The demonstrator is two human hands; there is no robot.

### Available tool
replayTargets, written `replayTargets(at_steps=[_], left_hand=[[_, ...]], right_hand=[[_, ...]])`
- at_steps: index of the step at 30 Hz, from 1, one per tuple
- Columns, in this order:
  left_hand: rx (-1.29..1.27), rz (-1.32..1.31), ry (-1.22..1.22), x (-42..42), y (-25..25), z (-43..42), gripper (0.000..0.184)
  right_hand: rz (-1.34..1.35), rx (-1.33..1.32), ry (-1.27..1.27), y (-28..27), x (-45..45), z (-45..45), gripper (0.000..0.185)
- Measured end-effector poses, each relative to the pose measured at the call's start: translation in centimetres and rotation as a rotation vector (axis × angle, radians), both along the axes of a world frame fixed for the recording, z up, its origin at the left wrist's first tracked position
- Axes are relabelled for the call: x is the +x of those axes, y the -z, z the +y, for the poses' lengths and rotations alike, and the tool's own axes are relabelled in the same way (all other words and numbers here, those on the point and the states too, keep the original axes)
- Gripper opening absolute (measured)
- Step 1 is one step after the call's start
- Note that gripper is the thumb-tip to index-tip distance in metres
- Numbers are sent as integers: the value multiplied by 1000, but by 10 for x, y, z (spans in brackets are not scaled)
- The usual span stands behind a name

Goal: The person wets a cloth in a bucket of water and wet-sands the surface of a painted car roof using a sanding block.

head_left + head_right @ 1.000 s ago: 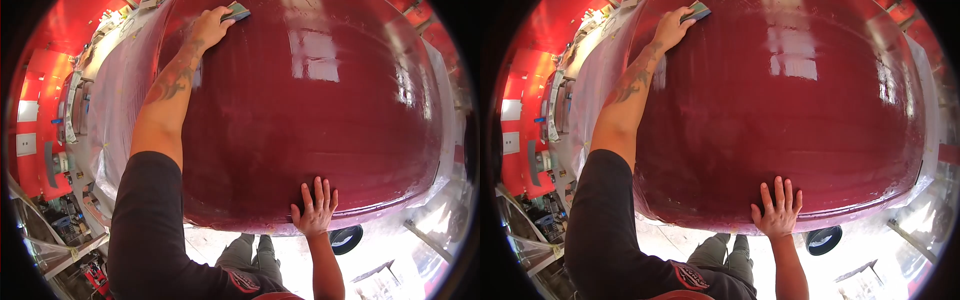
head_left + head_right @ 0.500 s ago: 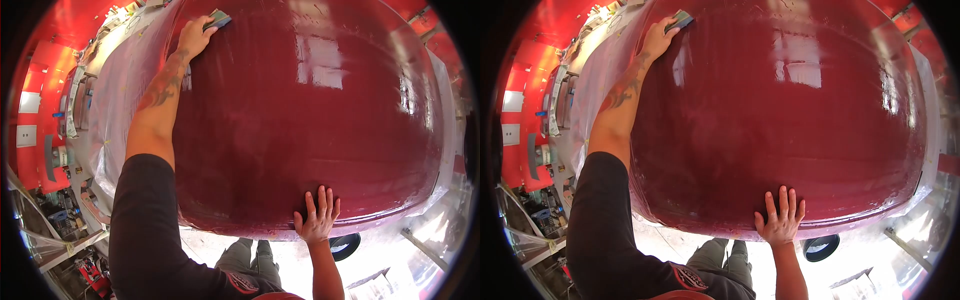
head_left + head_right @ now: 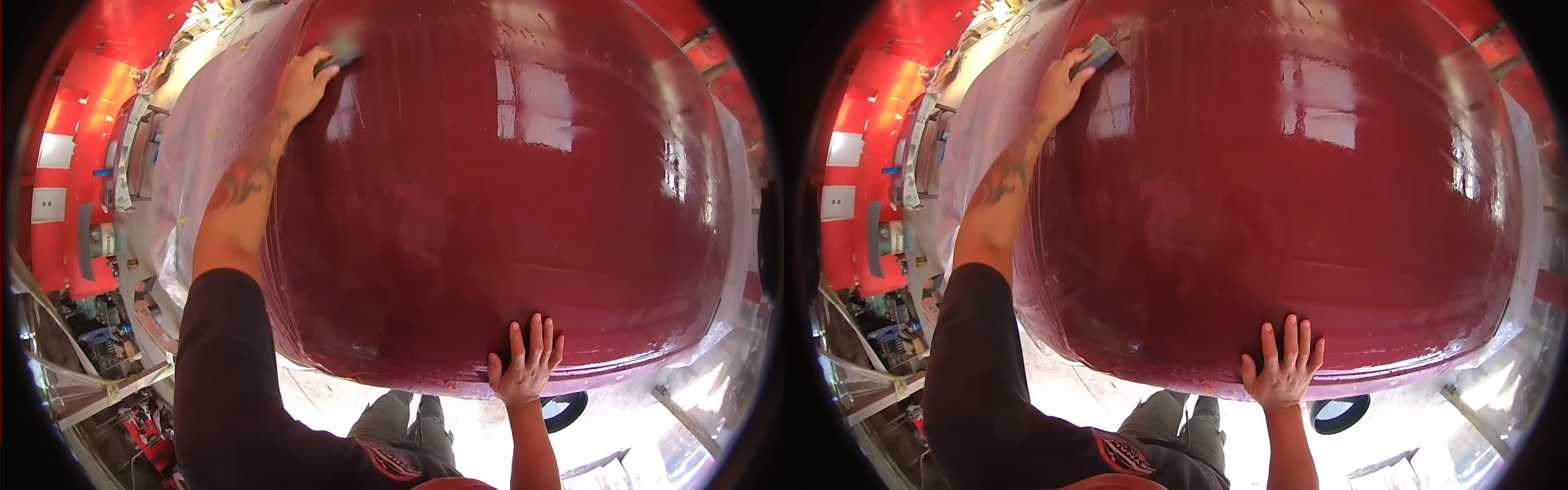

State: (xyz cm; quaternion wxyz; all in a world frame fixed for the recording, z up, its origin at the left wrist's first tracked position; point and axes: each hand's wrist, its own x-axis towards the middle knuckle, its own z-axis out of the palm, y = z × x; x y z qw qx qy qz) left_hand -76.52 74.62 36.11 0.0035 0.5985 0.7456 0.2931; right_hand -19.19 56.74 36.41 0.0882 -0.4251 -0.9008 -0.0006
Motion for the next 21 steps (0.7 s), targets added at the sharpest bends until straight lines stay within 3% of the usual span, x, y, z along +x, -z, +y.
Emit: replayTargets(at_steps=[4, 5, 8, 12, 15, 18, 21], left_hand=[[31, -13, -217, 1, 13, 16, 36], [142, 41, -87, 7, 22, -2, 38], [118, -33, 56, 100, 7, -119, 40], [-108, -23, 283, 193, -2, -267, 43], [-29, 37, 364, 172, -7, -222, 42], [132, 20, 319, 125, -10, -94, 38], [117, 53, 69, 84, -17, 27, 31]], right_hand=[[13, -32, 15, -1, 0, -5, 54], [15, -24, 18, -1, 1, -5, 54], [25, -21, 15, -1, 0, -3, 54], [13, -40, 36, -2, -1, -4, 55], [19, -52, 40, -3, -1, -4, 56], [31, -61, 47, -2, 0, -4, 56], [43, -64, 49, -4, -1, -4, 57]])
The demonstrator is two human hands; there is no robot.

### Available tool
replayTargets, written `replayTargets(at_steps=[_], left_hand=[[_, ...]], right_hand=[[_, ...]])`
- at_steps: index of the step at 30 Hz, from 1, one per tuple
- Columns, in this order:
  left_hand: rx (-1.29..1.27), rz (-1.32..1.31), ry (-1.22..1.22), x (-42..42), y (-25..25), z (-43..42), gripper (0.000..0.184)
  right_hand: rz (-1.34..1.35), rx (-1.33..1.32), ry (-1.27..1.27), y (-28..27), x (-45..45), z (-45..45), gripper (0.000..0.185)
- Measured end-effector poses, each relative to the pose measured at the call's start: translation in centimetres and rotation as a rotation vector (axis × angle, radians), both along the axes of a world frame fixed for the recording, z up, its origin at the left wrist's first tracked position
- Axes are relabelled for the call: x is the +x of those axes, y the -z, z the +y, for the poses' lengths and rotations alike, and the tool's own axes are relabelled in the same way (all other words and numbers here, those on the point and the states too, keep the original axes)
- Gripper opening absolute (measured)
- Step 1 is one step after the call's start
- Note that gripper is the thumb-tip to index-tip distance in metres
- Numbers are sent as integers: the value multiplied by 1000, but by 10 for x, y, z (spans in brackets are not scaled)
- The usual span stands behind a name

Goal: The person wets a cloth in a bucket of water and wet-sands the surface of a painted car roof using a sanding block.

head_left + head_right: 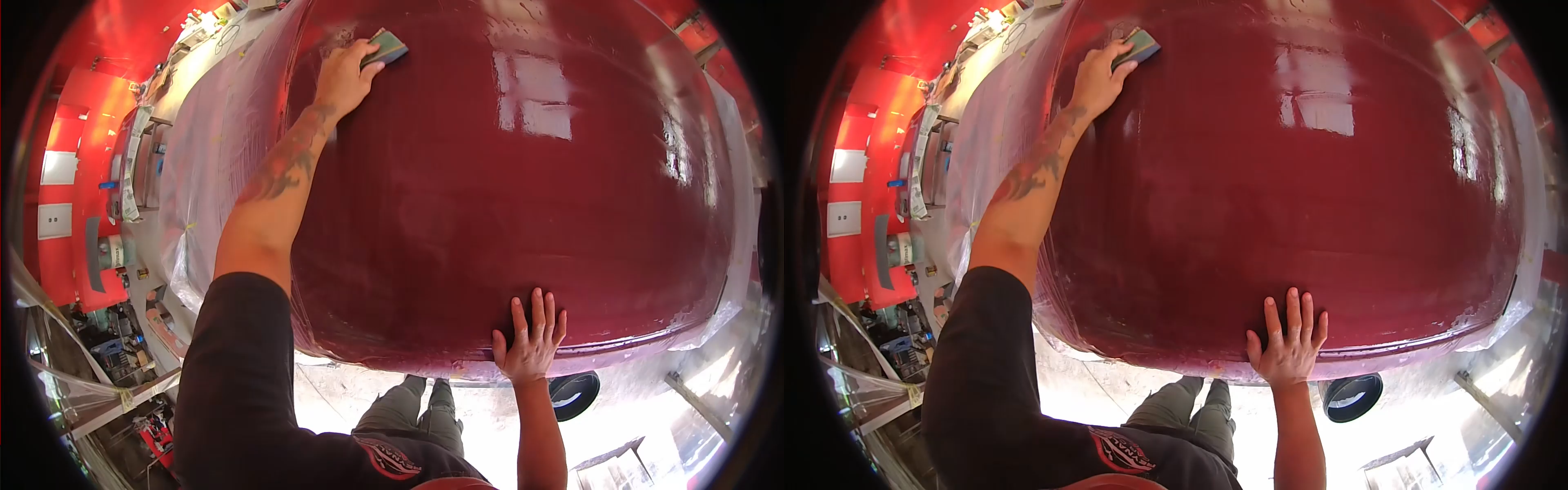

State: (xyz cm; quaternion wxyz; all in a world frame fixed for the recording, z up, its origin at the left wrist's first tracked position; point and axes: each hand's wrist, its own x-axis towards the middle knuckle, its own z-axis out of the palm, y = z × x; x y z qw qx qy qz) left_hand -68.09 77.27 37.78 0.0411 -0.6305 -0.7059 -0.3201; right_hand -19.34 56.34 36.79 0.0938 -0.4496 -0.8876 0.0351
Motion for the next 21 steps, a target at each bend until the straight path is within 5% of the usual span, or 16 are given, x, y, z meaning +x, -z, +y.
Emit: replayTargets(at_steps=[4, 10, 14, 18, 21], left_hand=[[84, 16, 20, 28, 9, -25, 36], [-165, 69, 338, 143, 2, -229, 39], [-45, 75, 430, 105, -7, -118, 34], [-89, 76, 96, 63, -18, 51, 34], [-110, 41, 24, 84, -8, 39, 34]], right_hand=[[30, -9, 18, 0, -1, 1, 59], [39, -55, 17, -3, -1, 1, 64], [34, -75, 23, -4, -1, 1, 65], [59, -91, 31, -4, -1, 0, 64], [24, -117, 29, -9, -1, 1, 64]])
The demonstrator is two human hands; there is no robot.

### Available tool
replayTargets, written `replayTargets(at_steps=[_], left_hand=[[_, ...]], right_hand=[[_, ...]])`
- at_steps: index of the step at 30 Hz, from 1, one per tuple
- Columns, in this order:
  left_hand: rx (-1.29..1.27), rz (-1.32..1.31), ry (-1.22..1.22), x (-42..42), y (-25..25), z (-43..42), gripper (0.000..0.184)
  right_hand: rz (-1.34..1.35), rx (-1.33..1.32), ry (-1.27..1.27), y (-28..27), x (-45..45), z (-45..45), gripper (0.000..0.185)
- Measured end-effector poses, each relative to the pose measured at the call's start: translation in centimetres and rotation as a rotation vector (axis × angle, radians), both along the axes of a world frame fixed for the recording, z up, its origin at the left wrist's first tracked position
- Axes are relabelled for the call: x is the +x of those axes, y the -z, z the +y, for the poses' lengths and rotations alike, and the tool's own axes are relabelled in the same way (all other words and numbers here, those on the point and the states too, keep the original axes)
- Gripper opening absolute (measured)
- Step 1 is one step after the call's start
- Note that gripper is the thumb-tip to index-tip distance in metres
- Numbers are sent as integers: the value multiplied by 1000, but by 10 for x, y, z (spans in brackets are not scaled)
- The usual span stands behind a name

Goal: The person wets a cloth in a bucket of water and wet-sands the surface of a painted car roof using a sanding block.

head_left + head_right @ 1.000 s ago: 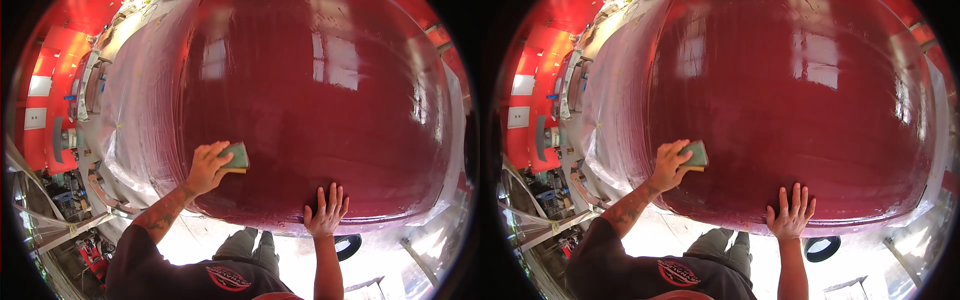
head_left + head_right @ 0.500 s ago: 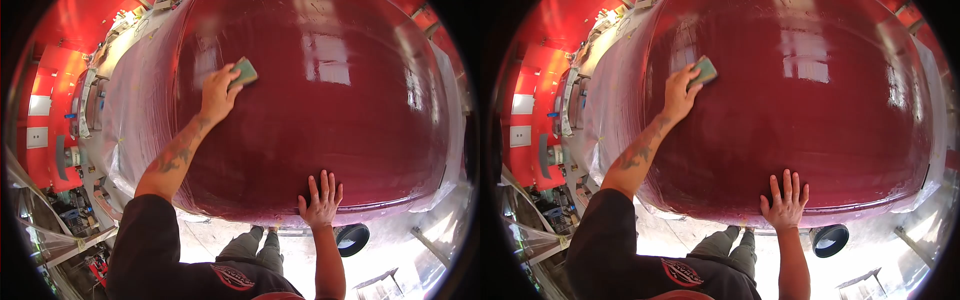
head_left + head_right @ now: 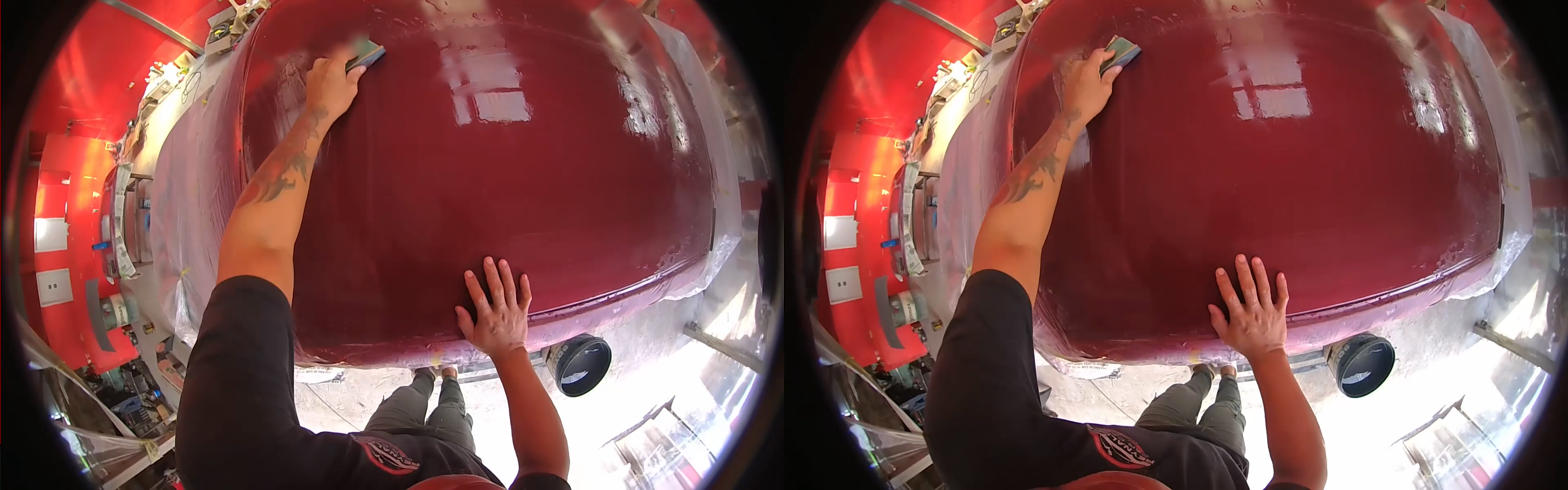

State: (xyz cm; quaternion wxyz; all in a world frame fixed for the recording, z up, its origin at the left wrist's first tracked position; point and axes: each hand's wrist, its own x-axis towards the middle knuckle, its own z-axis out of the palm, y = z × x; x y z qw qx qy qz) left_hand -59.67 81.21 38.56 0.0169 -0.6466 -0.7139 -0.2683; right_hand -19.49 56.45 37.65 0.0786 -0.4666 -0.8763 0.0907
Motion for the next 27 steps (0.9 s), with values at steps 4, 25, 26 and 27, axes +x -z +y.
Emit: replayTargets(at_steps=[4, 25, 26, 27], left_hand=[[87, -34, 317, 70, 5, -140, 40], [-21, 84, 738, 102, -13, -122, 41], [-1, 76, 762, 96, -15, -94, 38], [55, 79, 656, 89, -17, -54, 34]], right_hand=[[25, 4, -2, 4, 1, 0, 62], [53, -39, 11, -1, 1, 0, 60], [54, -32, 13, -1, 1, 1, 59], [48, -29, 21, 0, 1, 0, 59]])
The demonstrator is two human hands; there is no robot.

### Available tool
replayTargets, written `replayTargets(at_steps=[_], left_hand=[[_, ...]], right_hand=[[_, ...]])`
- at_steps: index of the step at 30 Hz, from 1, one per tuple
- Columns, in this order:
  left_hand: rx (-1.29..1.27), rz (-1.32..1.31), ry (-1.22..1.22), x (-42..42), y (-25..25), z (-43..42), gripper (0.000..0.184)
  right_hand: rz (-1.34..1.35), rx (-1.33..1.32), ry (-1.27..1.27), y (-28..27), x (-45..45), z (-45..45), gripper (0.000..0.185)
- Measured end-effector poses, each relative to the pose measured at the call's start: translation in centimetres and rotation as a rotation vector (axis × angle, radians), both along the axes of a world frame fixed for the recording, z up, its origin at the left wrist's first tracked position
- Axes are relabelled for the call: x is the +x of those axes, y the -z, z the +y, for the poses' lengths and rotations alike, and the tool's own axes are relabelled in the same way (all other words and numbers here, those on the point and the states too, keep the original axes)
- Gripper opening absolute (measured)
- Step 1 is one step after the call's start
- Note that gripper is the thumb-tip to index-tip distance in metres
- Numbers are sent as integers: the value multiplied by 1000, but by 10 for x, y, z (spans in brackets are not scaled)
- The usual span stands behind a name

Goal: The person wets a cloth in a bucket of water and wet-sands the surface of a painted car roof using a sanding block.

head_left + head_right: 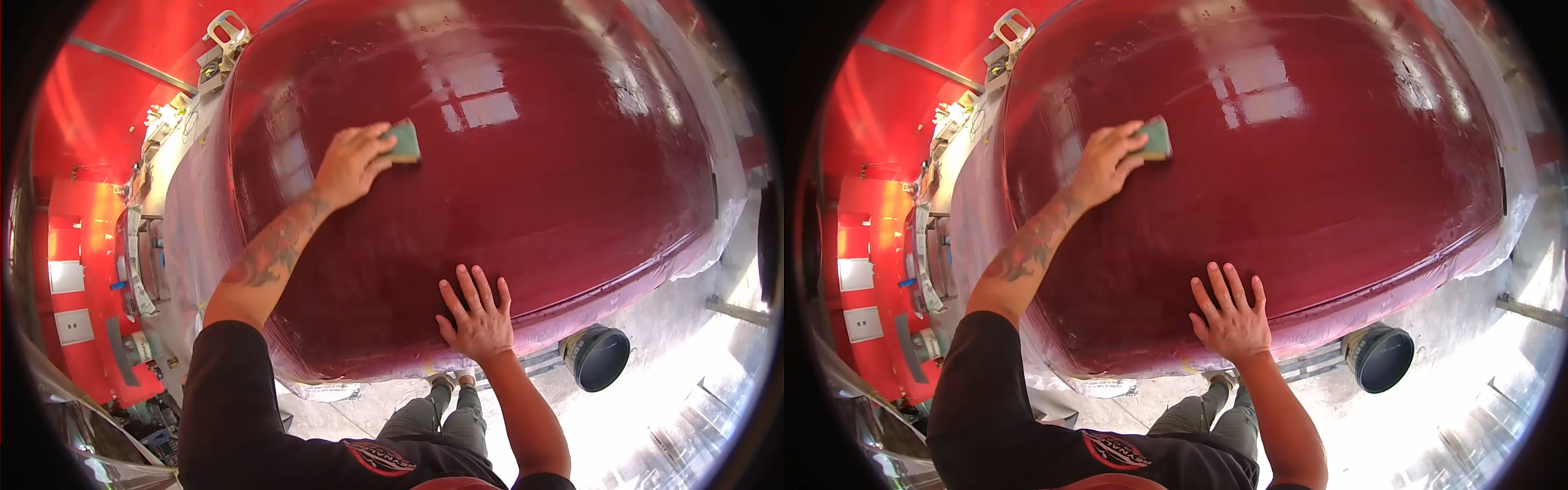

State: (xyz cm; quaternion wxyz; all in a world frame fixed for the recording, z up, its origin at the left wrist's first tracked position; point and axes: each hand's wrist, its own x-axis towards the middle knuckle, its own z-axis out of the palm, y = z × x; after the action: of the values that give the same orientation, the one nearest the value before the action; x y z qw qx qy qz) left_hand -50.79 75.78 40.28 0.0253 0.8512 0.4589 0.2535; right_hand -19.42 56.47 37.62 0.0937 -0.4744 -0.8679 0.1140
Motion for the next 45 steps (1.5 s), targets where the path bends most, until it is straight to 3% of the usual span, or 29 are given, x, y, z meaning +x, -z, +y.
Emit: replayTargets(at_steps=[3, 4, 6, 7, 9, 11, 13, 16, 18, 21, 23, 26, 29, 31, 32, 34, 36, 39, 41, 43, 45], left_hand=[[47, -27, -356, -26, 4, 118, 29], [-3, -28, -506, -9, -8, 120, 28], [-6, -89, -500, 7, 5, 95, 29], [21, -147, -483, 18, 7, 83, 30], [122, -91, -223, 46, 14, 3, 33], [-37, -4, 36, 65, 8, -70, 36], [-53, 58, 166, 50, 2, -57, 39], [85, -10, -51, 16, 0, 40, 37], [9, 0, -377, -11, -11, 106, 31], [35, 2, -538, 0, -3, 110, 31], [62, -51, -419, 30, 2, 58, 32], [-25, 40, -22, 59, 6, -60, 40], [-51, 76, 98, 29, 2, -48, 42], [-28, 39, -122, -10, -2, 20, 36], [108, 74, -216, -44, 5, 68, 34], [1, 52, -556, -98, 26, 135, 39], [-54, 110, -741, -100, 41, 141, 41], [79, 54, -298, -36, 34, 43, 36], [13, 140, -147, 12, 24, -46, 36], [11, 156, 72, 6, 28, -89, 37], [-51, 201, -7, -26, 28, -63, 38]], right_hand=[[5, 33, 4, 3, 1, 3, 59], [17, 20, 4, 2, 0, 2, 59], [38, 0, -6, 0, 1, 1, 58], [38, 3, 2, 0, 2, 2, 58], [21, 10, -14, 0, 1, 1, 57], [40, 23, -11, 1, 1, 2, 58], [46, 30, -3, 1, 1, 1, 59], [44, 2, -19, 0, 2, 2, 58], [58, 18, -13, 3, 3, 3, 58], [79, -29, -16, 0, 3, -1, 58], [58, -11, -22, 2, 3, 1, 59], [70, 9, -23, 2, 4, 1, 59], [98, 23, -26, 4, 4, 0, 59], [186, 41, -53, 4, 2, 3, 55], [185, 37, -42, 3, 6, 2, 54], [226, 34, -60, 11, 6, 1, 55], [253, 63, -73, 15, 6, 0, 55], [261, 33, -67, 19, 3, -2, 57], [260, 41, -57, 19, -2, -2, 57], [244, 35, -53, 19, 3, -2, 57], [271, 30, -59, 19, 2, -2, 56]])
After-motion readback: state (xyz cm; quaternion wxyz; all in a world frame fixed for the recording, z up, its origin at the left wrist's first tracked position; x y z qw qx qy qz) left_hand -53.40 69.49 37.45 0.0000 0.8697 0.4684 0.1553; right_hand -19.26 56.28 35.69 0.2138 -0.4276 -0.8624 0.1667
